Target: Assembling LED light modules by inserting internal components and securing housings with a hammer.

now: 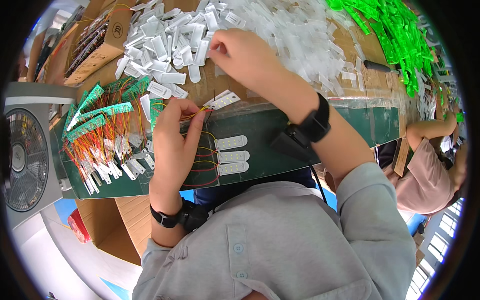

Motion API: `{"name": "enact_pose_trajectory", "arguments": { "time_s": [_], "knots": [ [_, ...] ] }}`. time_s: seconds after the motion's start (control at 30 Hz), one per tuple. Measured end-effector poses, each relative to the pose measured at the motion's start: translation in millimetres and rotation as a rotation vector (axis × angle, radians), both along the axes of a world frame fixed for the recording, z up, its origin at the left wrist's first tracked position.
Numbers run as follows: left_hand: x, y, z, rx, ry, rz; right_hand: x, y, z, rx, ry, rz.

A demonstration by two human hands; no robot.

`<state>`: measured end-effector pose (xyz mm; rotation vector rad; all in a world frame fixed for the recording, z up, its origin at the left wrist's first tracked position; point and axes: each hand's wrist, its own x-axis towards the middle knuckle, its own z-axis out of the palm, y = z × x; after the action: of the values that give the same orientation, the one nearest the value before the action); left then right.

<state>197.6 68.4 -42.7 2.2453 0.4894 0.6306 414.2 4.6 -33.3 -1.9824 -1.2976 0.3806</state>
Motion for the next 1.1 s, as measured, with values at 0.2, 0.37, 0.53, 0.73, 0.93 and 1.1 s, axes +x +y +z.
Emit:
{"name": "enact_pose_trajectory", "arguments": {
  "time_s": [0.2, 0.37, 0.53, 0.73, 0.93, 1.1],
  "knots": [
    [-3.8, -1.0, 5.9, -0.294, -0.108, 0.09, -2.6, 22.0, -33.3, 0.056, -0.398, 0.029],
    [-3.0, -0.3, 5.5, -0.379, -0.126, 0.091, -7.5, -3.0, -2.0, -0.029, -0.115, -0.065],
    [-3.9, 1.3, -1.5, -0.37, -0.181, 0.103, -17.5, -40.9, 17.3, -0.021, 0.538, -0.047],
    [-3.2, -0.7, -0.5, -0.316, -0.087, 0.057, -35.6, -71.5, 19.4, 0.074, 0.737, -0.049],
    [-1.2, -4.7, 2.8, -0.286, -0.008, 0.134, -40.3, -80.9, 7.9, 0.115, 0.817, -0.025],
    [-0.8, -3.8, -1.0, -0.294, -0.07, 0.089, -46.3, -83.2, 7.4, 0.185, 0.763, -0.004]
  ]
}}
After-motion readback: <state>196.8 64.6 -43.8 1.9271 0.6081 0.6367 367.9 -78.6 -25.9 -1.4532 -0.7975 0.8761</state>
